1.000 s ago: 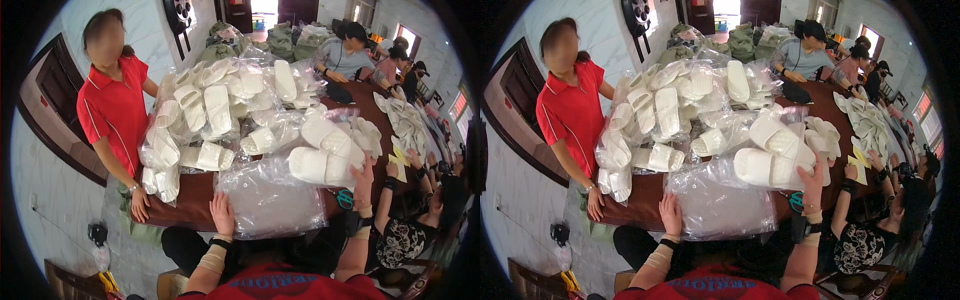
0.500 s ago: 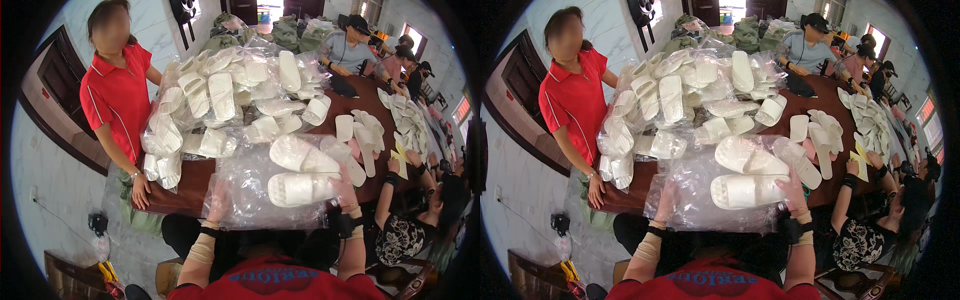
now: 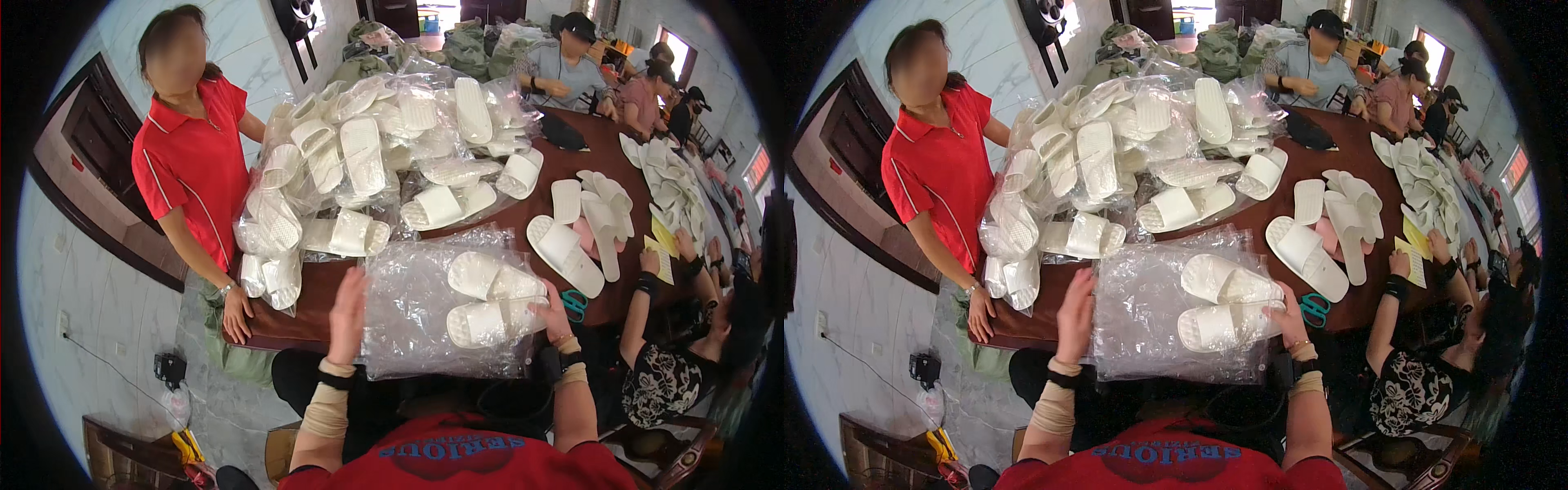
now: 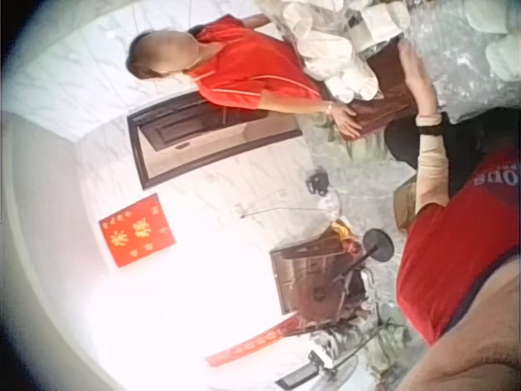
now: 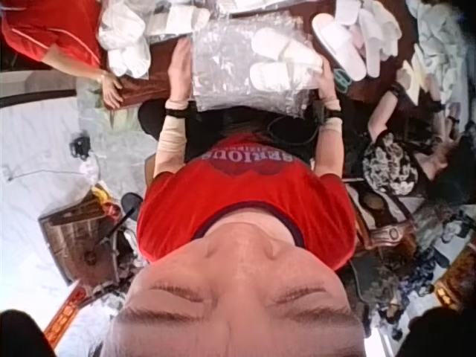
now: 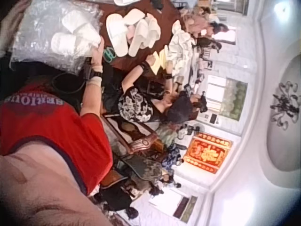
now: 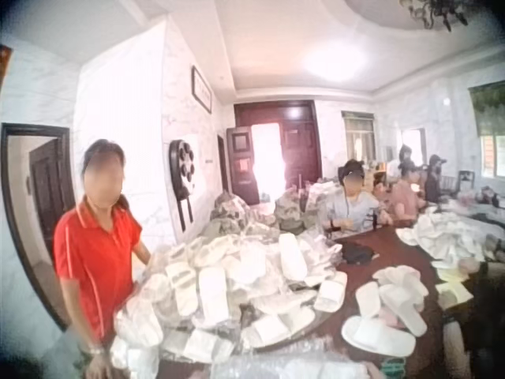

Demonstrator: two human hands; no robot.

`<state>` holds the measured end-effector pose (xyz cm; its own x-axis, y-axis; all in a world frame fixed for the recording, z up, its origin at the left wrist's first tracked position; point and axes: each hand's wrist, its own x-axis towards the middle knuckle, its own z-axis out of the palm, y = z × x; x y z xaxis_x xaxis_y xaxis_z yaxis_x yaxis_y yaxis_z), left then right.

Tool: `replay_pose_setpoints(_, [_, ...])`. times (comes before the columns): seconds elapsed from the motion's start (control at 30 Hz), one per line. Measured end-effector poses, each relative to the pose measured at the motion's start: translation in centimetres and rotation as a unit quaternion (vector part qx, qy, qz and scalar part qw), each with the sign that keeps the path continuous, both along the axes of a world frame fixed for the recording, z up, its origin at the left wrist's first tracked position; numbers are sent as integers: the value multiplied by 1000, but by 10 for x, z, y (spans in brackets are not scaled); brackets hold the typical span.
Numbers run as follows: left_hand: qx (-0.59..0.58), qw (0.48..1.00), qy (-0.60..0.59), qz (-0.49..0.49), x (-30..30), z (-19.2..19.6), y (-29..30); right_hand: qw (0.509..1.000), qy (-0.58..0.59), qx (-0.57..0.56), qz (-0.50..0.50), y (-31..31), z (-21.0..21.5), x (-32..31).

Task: Packing white rubber shoes from a large green bag into smaller clear plastic bags at a manufacturing facility.

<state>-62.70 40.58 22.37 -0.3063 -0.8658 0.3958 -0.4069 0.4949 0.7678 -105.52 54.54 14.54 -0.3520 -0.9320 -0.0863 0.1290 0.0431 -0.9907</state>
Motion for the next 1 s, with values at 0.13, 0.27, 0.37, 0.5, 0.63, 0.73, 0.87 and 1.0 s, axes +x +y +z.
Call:
replay_pose_setpoints(0.13, [-55, 961, -268, 29, -27, -50, 8, 994, 103, -15, -38, -4, 26, -4])
replay_pose_setpoints(0.27, [-49, 932, -349, 81, -27, -80, 4, 952, 235, -30, -193, 12, 57, -53])
replay_pose_setpoints(0.37, [-54, 937, -334, 86, -33, -76, 5, 862, 339, -143, -349, 14, 131, -32])
replay_pose_setpoints(0.5, [-61, 937, -333, 92, -28, -79, 5, 937, 166, -146, -272, -16, 189, 43])
replay_pose_setpoints(0.63, [-55, 930, -353, 87, -30, -81, 3, 995, 23, -95, -7, -48, 104, 79])
replay_pose_setpoints(0.73, [-63, 936, -337, 84, -37, -80, 2, 993, 109, 8, -38, -37, 2, 59])
replay_pose_setpoints(0.87, [-38, 990, -10, 132, -21, -87, -13, 994, 74, -46, -67, -35, -30, 53])
replay_pose_setpoints(1.0, [157, 928, -207, 269, -33, -62, -17, 997, 60, -5, -46, -45, -22, 54])
